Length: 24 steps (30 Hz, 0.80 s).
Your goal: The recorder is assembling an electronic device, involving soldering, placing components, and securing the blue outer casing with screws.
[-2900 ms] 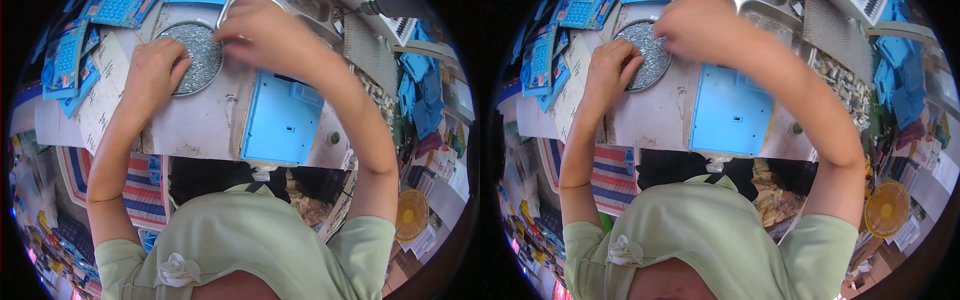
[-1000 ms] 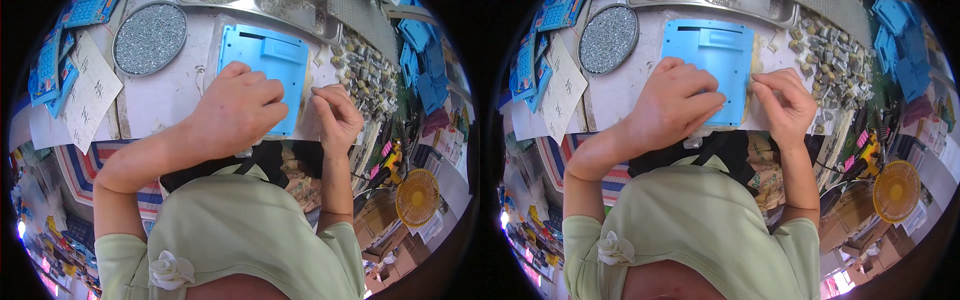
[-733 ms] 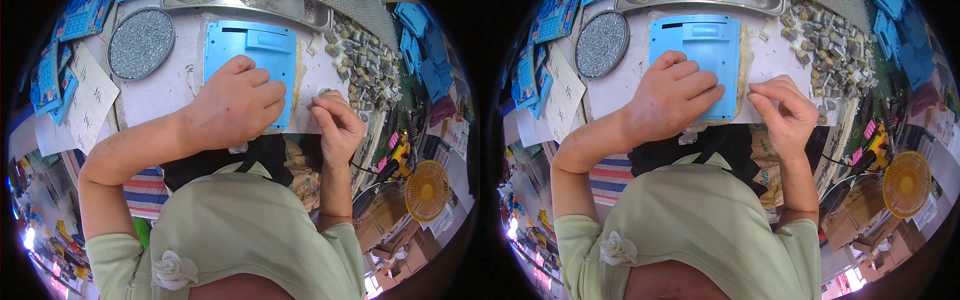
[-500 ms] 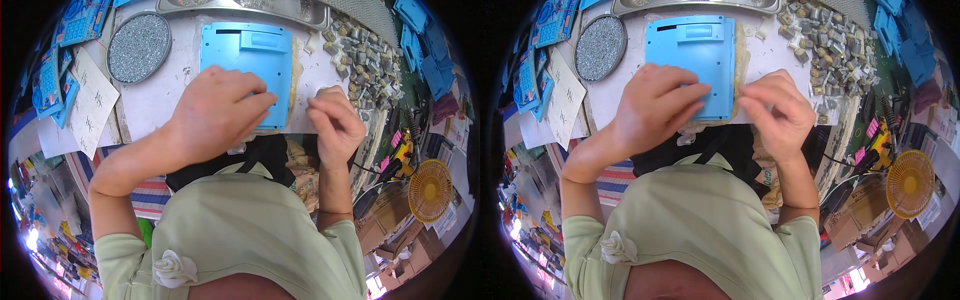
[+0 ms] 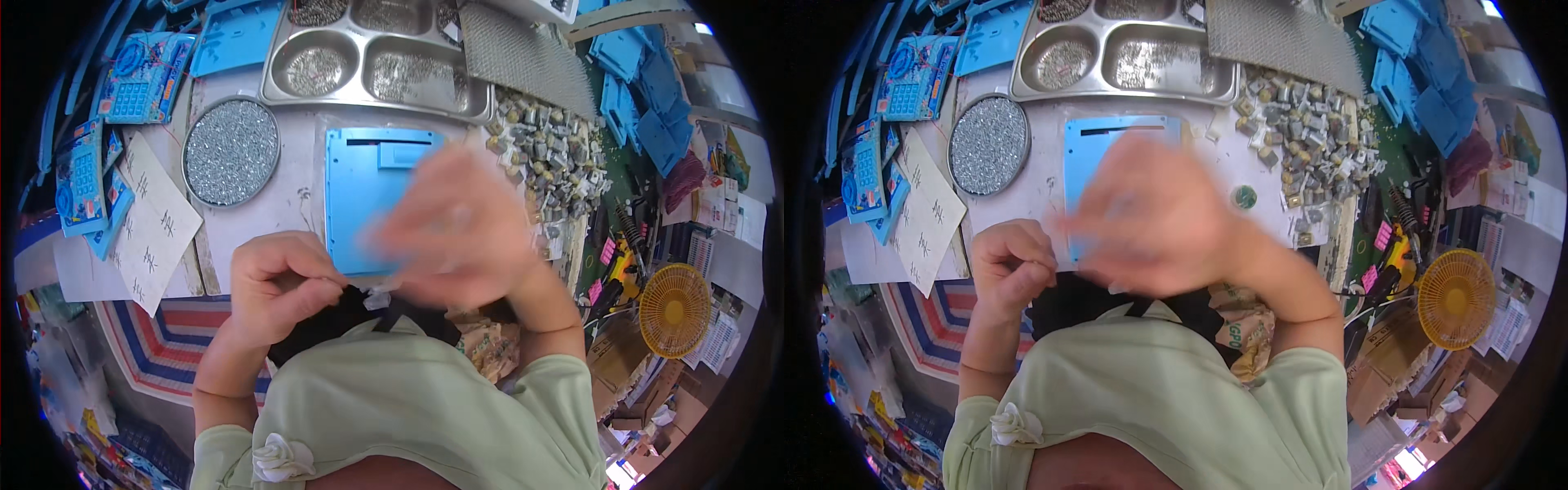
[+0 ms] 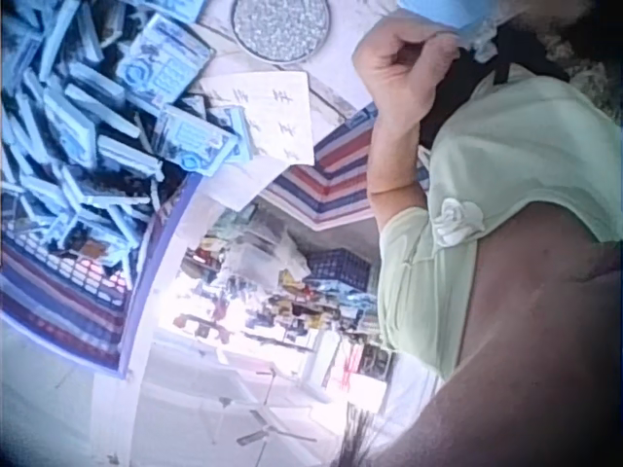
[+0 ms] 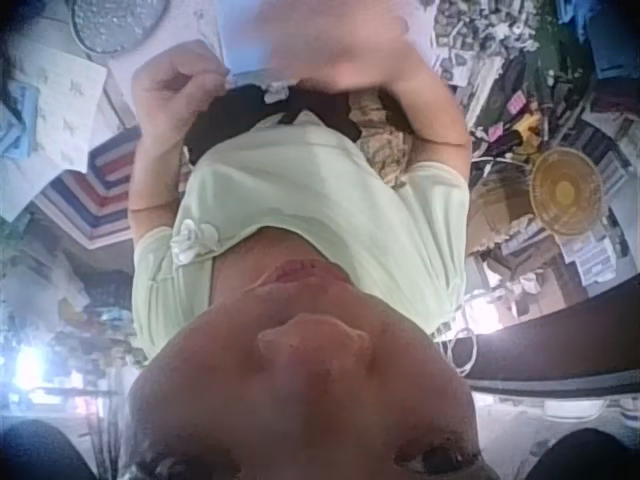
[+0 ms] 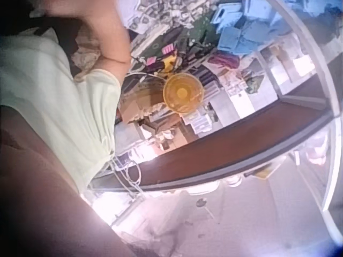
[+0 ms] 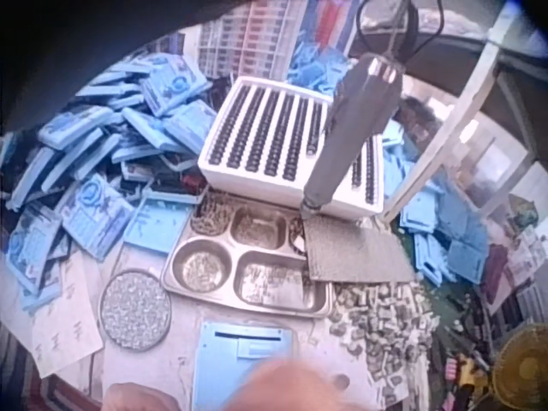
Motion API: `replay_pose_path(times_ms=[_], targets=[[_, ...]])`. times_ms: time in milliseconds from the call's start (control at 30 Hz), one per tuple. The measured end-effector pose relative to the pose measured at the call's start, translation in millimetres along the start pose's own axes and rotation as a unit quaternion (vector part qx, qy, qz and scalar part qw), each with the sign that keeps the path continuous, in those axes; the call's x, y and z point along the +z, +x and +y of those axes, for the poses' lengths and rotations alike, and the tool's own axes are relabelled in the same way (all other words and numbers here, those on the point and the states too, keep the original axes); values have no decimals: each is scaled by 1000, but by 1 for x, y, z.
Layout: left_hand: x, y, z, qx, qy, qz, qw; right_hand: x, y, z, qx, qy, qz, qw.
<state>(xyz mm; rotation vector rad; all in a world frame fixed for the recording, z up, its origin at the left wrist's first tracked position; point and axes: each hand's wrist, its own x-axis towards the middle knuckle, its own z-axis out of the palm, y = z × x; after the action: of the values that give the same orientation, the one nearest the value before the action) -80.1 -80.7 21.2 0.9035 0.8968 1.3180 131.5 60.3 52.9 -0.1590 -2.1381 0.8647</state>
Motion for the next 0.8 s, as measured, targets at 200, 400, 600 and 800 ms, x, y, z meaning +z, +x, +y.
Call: replay_pose_path(times_ms=[200,400,600,800], targets=[[-2,20,3,112,267,-3,957,-81,117,68,138,64,164,975],[3,31,3,159,387,18,908,-104,126,79,168,235,-111,951],[12,37,-12,175,382,-3,907,-33,61,-4,140,448,-16,883],[15,39,-18,196,380,-3,904,-26,41,-31,141,414,19,899]])
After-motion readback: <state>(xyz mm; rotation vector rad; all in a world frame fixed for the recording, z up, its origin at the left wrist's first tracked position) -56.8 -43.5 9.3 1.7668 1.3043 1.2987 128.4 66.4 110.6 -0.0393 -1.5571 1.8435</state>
